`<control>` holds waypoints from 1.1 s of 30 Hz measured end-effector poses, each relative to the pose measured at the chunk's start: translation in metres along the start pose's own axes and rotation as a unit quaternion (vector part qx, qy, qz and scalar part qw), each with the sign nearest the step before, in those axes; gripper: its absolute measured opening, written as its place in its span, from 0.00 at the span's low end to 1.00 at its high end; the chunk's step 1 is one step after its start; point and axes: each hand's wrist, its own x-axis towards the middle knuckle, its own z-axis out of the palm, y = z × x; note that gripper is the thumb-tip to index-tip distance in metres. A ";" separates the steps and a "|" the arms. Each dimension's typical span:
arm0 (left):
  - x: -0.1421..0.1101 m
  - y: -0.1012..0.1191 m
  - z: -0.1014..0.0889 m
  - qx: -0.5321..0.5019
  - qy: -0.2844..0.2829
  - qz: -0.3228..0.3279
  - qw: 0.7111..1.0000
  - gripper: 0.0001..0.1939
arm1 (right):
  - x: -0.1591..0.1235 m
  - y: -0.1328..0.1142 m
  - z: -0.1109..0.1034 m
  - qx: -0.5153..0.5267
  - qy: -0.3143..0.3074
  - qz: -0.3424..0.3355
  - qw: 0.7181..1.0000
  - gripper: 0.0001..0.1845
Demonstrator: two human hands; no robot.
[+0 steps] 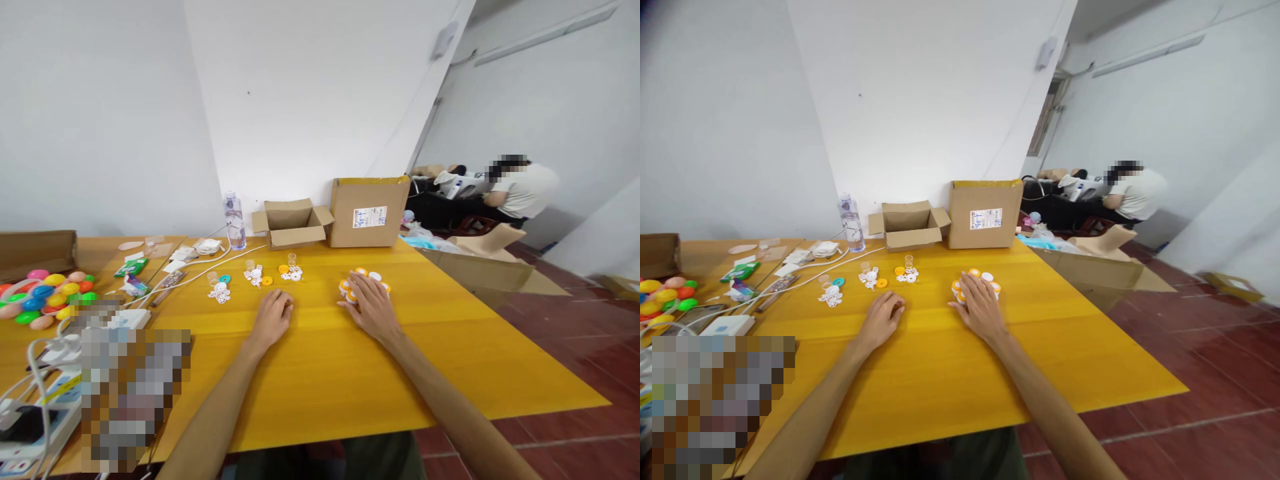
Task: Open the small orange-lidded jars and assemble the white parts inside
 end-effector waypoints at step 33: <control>-0.008 0.008 0.001 0.019 -0.015 -0.021 0.999 0.08 | -0.075 0.017 -0.040 0.095 -0.040 0.171 0.980 0.24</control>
